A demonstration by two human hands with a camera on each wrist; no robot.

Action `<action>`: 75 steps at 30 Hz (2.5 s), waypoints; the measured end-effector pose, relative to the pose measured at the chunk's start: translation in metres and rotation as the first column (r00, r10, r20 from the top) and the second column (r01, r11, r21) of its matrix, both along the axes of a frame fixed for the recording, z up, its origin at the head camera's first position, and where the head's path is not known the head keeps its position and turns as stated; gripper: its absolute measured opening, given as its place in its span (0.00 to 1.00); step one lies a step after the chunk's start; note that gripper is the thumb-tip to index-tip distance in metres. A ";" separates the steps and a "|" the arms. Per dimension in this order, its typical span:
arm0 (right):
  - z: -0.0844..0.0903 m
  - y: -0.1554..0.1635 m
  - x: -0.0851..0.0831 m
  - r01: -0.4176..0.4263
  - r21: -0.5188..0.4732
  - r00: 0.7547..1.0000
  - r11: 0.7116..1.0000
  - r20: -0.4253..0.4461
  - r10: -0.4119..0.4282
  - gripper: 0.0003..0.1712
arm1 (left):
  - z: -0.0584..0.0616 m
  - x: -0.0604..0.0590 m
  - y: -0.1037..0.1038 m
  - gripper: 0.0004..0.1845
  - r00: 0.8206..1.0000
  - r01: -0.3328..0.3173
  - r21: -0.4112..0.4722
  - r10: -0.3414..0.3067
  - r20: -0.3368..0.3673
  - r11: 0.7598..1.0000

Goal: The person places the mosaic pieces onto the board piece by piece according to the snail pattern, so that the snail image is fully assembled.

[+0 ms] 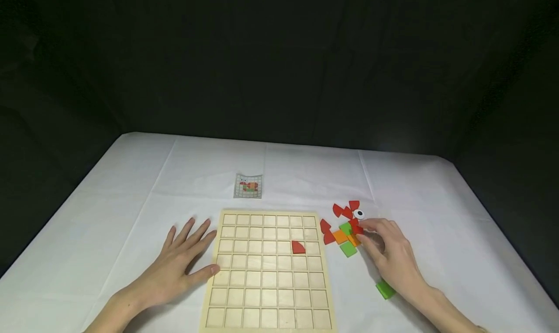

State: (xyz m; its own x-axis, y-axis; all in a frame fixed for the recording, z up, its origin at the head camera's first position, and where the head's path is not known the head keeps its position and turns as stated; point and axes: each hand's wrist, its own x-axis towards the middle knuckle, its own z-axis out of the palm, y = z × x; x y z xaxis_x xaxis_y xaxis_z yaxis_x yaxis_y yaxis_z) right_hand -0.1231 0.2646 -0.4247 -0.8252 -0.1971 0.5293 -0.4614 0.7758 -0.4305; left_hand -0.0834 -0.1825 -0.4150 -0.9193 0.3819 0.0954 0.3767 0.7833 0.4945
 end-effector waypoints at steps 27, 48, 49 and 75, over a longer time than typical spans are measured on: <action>-0.006 -0.069 0.026 -0.536 0.010 0.839 0.844 -0.103 0.535 0.19 | 0.001 0.000 0.001 0.40 1.000 -0.010 -0.023 0.010 -0.001 1.000; -0.006 -0.076 0.027 -0.506 -0.085 0.862 0.858 -0.050 0.504 0.22 | 0.002 -0.001 0.001 0.39 1.000 -0.003 -0.036 0.002 -0.015 0.999; -0.006 -0.076 0.027 -0.502 -0.088 0.865 0.860 -0.051 0.499 0.21 | 0.003 -0.001 0.000 0.39 1.000 -0.001 -0.035 0.001 -0.013 0.999; -0.011 -0.099 0.024 -0.453 -0.097 0.892 0.886 -0.061 0.449 0.14 | 0.001 -0.001 0.001 0.40 1.000 -0.012 -0.034 0.012 -0.006 0.999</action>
